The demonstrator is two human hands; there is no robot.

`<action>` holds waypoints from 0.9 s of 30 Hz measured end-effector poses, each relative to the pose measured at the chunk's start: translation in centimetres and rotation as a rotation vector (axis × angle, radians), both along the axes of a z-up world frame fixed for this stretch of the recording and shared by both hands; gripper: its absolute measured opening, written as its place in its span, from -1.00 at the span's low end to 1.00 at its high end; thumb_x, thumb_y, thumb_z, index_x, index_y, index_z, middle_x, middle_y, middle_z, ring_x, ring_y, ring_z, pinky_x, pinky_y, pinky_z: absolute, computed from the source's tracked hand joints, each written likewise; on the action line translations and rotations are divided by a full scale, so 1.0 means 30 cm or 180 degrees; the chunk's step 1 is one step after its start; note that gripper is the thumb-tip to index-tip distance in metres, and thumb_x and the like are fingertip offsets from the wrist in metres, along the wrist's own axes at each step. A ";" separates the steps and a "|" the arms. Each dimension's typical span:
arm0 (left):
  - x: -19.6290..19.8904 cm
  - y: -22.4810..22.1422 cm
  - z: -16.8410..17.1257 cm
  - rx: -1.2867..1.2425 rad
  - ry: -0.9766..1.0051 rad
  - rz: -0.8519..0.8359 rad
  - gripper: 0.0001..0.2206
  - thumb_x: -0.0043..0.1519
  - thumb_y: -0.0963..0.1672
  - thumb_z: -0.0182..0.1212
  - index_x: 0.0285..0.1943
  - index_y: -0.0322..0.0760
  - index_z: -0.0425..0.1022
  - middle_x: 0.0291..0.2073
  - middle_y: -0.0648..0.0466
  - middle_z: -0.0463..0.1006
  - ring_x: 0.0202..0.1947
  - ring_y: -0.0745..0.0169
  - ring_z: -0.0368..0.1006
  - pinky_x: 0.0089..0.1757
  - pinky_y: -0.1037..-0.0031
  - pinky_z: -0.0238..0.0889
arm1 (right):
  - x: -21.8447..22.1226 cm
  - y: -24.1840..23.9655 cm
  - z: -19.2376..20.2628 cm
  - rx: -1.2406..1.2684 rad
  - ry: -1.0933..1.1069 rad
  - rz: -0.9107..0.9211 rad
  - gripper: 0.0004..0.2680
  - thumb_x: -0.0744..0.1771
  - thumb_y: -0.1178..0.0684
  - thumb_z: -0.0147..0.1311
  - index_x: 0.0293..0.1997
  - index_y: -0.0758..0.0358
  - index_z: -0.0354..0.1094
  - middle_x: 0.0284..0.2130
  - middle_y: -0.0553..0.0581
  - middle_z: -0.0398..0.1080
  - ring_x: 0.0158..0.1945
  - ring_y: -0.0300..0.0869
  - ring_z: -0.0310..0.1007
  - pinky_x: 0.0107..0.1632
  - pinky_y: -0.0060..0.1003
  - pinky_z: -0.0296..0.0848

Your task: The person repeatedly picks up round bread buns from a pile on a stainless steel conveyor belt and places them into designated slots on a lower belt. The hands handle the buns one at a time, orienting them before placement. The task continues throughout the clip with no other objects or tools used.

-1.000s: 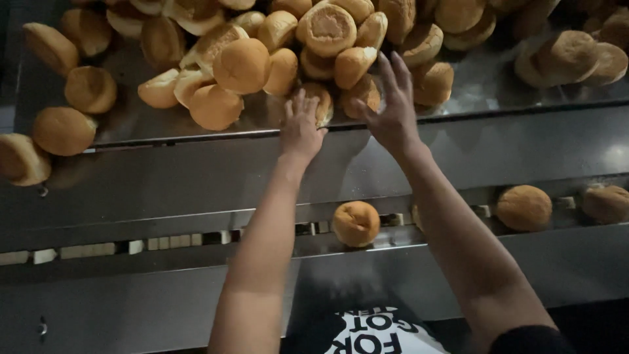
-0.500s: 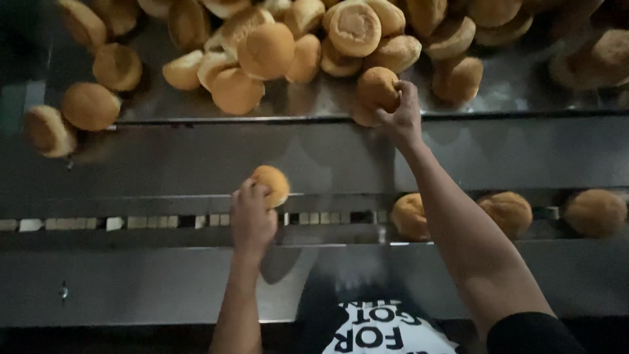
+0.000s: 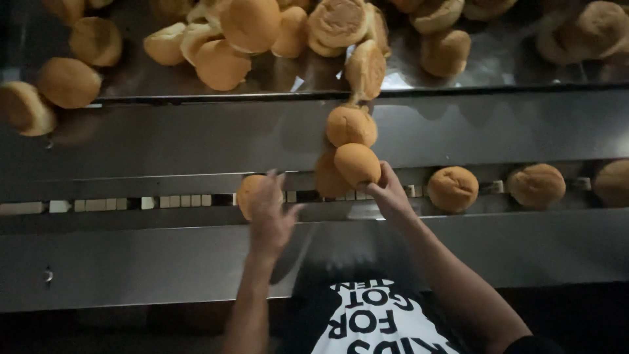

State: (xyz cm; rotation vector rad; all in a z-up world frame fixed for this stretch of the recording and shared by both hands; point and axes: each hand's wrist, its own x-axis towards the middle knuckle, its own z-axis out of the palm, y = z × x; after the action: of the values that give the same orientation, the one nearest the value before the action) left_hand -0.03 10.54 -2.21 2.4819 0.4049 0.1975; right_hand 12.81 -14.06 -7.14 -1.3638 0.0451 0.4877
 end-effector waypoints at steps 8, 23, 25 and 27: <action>0.291 -0.307 -0.063 -0.0076 0.0699 -0.0919 -0.43 0.03 -0.16 0.29 0.30 -0.33 0.38 0.39 -0.15 0.20 0.36 -0.24 0.17 0.26 -0.08 0.09 | 0.028 -0.219 -0.047 0.2134 0.1149 0.0007 -0.80 0.33 0.18 -0.03 0.05 0.31 0.35 -0.19 0.29 0.48 -0.15 0.11 0.56 -0.09 -0.02 0.47; 0.051 -0.004 0.189 -0.0510 0.0584 0.0601 -0.46 0.14 -0.17 0.29 0.35 -0.30 0.32 0.20 -0.20 0.36 0.25 -0.25 0.29 0.14 -0.03 0.27 | 0.018 -0.566 -0.087 -0.3660 -0.1850 0.0935 -0.51 0.09 0.29 0.27 0.12 0.22 0.29 0.21 0.31 0.33 0.22 0.25 0.34 0.23 0.09 0.37; -0.012 0.034 0.134 -0.0376 0.0851 0.0650 -0.44 0.14 -0.17 0.31 0.37 -0.31 0.31 0.24 -0.22 0.34 0.28 -0.29 0.27 0.17 -0.06 0.23 | -0.001 -0.509 0.037 -0.3494 -0.1790 0.1071 -0.50 0.10 0.29 0.29 0.15 0.29 0.32 0.27 0.34 0.30 0.30 0.26 0.30 0.30 0.08 0.32; -0.069 0.064 0.034 -0.0042 0.0771 0.0756 -0.45 0.13 -0.14 0.31 0.35 -0.32 0.35 0.21 -0.22 0.35 0.25 -0.28 0.29 0.17 -0.05 0.24 | -0.028 -0.448 0.228 -0.3960 -0.0974 0.1014 -0.49 0.19 0.27 0.35 0.30 0.25 0.32 0.31 0.33 0.27 0.35 0.22 0.25 0.40 0.12 0.18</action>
State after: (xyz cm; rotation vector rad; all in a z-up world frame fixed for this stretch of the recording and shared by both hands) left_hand -2.09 12.44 -1.18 2.4478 0.8012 -0.0120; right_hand 11.96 -27.48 -0.29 -2.6828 -0.1496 0.5206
